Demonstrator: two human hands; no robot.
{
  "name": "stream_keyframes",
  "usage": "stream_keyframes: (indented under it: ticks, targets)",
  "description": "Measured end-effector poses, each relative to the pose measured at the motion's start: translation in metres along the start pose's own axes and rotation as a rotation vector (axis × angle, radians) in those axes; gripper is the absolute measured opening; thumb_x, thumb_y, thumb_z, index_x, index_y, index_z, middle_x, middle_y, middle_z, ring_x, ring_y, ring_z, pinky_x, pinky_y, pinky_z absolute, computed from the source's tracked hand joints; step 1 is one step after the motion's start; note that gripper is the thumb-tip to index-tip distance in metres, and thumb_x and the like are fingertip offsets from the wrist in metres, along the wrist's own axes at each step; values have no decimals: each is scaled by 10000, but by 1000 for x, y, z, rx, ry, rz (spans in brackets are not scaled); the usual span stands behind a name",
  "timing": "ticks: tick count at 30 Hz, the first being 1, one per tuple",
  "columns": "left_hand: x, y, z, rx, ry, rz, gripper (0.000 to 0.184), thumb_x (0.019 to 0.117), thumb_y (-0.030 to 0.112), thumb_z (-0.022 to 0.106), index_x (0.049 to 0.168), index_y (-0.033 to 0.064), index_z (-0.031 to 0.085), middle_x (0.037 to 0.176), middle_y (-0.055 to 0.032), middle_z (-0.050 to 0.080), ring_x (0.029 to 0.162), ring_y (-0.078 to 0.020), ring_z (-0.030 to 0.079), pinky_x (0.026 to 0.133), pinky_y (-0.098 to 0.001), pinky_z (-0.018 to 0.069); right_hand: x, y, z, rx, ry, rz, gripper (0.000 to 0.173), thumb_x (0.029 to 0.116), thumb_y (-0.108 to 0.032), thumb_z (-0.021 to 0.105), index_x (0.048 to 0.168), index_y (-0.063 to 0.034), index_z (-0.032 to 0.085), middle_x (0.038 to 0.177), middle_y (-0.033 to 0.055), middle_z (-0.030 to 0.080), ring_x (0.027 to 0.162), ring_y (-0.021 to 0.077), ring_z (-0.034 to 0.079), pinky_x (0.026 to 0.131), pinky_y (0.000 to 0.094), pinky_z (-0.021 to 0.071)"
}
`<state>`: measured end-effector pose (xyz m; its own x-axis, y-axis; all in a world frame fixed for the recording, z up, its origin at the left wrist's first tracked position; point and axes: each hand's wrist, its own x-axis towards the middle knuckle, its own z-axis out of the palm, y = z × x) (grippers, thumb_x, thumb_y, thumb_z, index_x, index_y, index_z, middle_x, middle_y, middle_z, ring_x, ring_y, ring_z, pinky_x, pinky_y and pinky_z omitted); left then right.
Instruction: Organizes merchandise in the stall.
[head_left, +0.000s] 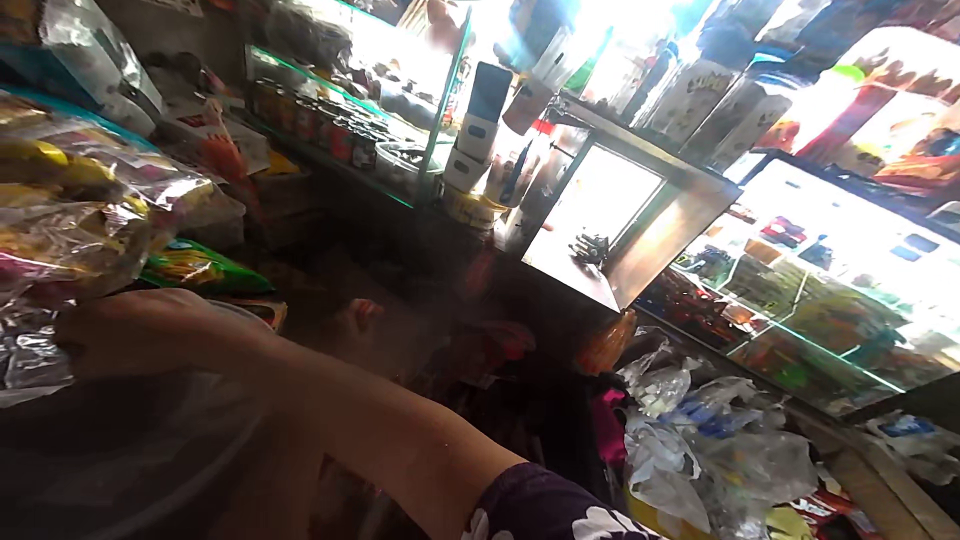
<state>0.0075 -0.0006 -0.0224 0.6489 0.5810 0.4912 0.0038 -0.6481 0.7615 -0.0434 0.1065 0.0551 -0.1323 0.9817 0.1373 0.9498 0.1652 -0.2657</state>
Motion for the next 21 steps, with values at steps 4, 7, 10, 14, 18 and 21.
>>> stream_keyframes:
  ticks: [4, 7, 10, 14, 18, 21]
  targets:
    - [1, 0, -4, 32, -72, -26, 345, 1043, 169, 582, 1226, -120, 628, 1071, -307, 700, 998, -450, 696, 926, -577, 523, -2, -3, -5, 5, -27, -8, 221, 939, -185, 711, 1128, -76, 747, 1067, 116, 736, 1018, 276, 688, 862, 516, 536]
    - [1, 9, -11, 23, -125, -82, 355, 1054, 193, 573, 1252, -97, 619, 1109, -304, 690, 1046, -449, 682, 957, -592, 501, -3, -4, -6, 15, -10, -10, 200, 939, -199, 717, 1097, -80, 747, 1039, 109, 740, 992, 272, 695, 842, 520, 542]
    - [1, 11, -13, -40, -137, -96, 309, 1047, 152, 580, 1236, -89, 624, 1114, -289, 686, 1048, -427, 677, 963, -590, 500, -8, -7, -10, 51, 2, -5, 197, 939, -188, 721, 1093, -69, 749, 1023, 116, 742, 975, 281, 698, 836, 527, 541]
    - [1, 15, -17, 13, -191, -135, 304, 1051, 115, 559, 1287, -71, 601, 1152, -282, 681, 1084, -428, 670, 979, -580, 495, -6, -6, -10, 54, -4, -6, 219, 946, -200, 713, 1126, -78, 744, 1052, 113, 738, 999, 280, 693, 844, 524, 540]
    - [2, 14, -16, 16, -192, -133, 323, 1039, 114, 586, 1298, -79, 592, 1154, -286, 684, 1091, -426, 673, 981, -579, 497, -7, -8, -12, 54, -22, -8, 225, 957, -214, 702, 1132, -77, 737, 1063, 115, 736, 1013, 281, 690, 853, 526, 538]
    - [4, 18, -20, 3, -232, -154, 309, 1055, 132, 562, 1282, -75, 595, 1137, -282, 677, 1066, -410, 671, 968, -564, 501, -6, -8, -13, 67, -40, 2, 221, 955, -217, 708, 1123, -78, 741, 1057, 111, 737, 1017, 274, 688, 855, 523, 535]
